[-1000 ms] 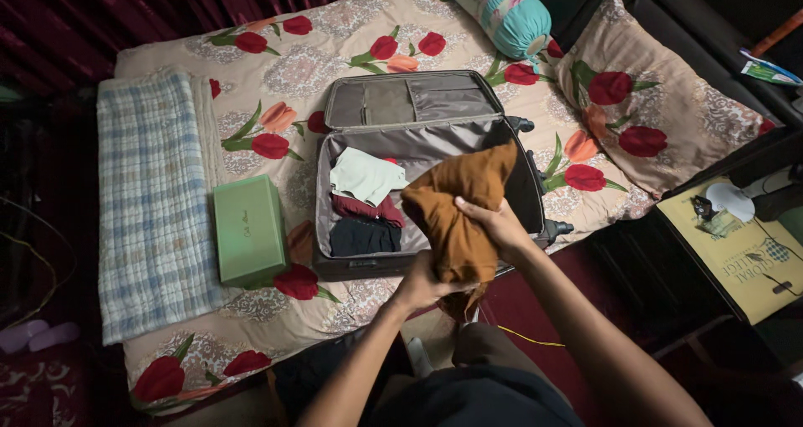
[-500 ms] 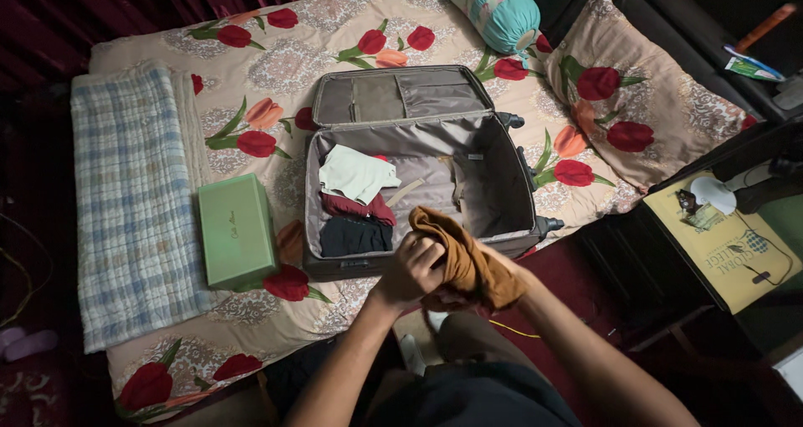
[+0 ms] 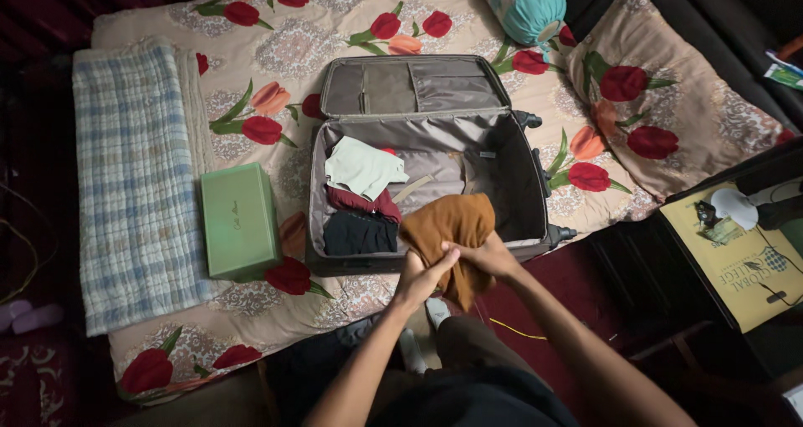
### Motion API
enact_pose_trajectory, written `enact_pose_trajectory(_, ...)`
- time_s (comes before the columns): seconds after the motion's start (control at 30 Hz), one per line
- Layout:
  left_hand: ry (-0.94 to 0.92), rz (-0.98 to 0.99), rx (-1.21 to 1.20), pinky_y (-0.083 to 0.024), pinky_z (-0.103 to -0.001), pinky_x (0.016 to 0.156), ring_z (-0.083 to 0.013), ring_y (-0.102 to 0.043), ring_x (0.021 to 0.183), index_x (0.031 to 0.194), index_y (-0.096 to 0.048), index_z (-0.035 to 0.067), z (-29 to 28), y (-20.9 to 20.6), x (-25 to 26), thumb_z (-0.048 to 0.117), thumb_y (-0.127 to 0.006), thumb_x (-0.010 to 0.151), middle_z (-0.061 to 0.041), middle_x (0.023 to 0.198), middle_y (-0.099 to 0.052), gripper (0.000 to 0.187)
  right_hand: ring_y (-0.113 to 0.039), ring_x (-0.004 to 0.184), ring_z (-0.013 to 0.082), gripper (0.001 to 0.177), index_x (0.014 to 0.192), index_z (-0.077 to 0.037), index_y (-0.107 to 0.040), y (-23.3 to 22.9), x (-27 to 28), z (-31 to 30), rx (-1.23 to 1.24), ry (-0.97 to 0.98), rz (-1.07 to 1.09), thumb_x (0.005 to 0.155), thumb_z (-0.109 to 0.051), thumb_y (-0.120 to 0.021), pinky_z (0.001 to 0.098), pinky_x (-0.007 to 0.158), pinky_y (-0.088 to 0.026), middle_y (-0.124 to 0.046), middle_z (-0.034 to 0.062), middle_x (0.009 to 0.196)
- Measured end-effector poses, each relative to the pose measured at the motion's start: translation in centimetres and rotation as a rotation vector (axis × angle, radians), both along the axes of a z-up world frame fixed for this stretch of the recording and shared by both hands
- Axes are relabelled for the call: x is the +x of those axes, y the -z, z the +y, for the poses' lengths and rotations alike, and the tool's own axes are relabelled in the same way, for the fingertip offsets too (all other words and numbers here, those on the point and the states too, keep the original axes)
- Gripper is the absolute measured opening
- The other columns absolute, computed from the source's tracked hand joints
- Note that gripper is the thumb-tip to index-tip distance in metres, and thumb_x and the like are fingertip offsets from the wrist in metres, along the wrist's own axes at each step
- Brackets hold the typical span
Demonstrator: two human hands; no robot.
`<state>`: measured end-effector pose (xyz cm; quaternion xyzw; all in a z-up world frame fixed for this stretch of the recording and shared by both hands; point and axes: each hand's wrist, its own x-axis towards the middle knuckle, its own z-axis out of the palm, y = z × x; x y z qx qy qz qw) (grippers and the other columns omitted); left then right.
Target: The person folds various clothing items, including shirts and pants, and places them into an open suitcase on a bed. The person repeatedly retrieves clothes from a nearby drawer, folds them, and arranges them inside the suitcase.
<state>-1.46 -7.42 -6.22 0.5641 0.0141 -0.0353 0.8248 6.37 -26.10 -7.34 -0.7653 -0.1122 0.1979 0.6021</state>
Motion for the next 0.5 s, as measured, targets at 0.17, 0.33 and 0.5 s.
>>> enact_pose_trajectory(0.17, -0.152, 0.211, 0.638, -0.057, -0.037, 0.087, -0.0274, -0.076, 0.097, 0.109, -0.070, -0.001, -0.9, 5.0, 2.5, 0.041, -0.079, 0.088, -0.015, 0.105, -0.077, 0.048, -0.071, 0.106, 0.0230, 0.047, 0.129, 0.000, -0.064, 6.5, 1.7, -1.0, 0.366, 0.070, 0.695, 0.088, -0.019, -0.075, 0.0393, 0.095, -0.057, -0.073, 0.0108, 0.120)
enact_pose_trajectory(0.33, -0.311, -0.016, 0.848, -0.052, -0.043, 0.093, -0.0337, -0.066, 0.110, 0.125, -0.063, -0.003, 0.3, 10.3, 0.1, 0.039, -0.081, 0.084, -0.023, 0.119, -0.069, 0.061, -0.071, 0.098, 0.0289, 0.037, 0.123, -0.001, -0.064, 14.1, 4.1, -2.9, 0.477, 0.375, 0.999, 0.091, -0.020, -0.068, 0.0440, 0.088, -0.058, -0.072, 0.0158, 0.113)
enact_pose_trajectory(0.5, -0.202, 0.168, 0.710, -0.054, -0.040, 0.094, -0.0283, -0.068, 0.110, 0.121, -0.066, 0.001, 1.9, 12.9, -3.6, 0.041, -0.079, 0.087, -0.018, 0.117, -0.072, 0.054, -0.070, 0.104, 0.0275, 0.033, 0.123, -0.002, -0.060, 17.2, 8.0, -1.0, 0.505, 0.566, 0.904, 0.092, -0.012, -0.065, 0.0444, 0.094, -0.059, -0.071, 0.0125, 0.112)
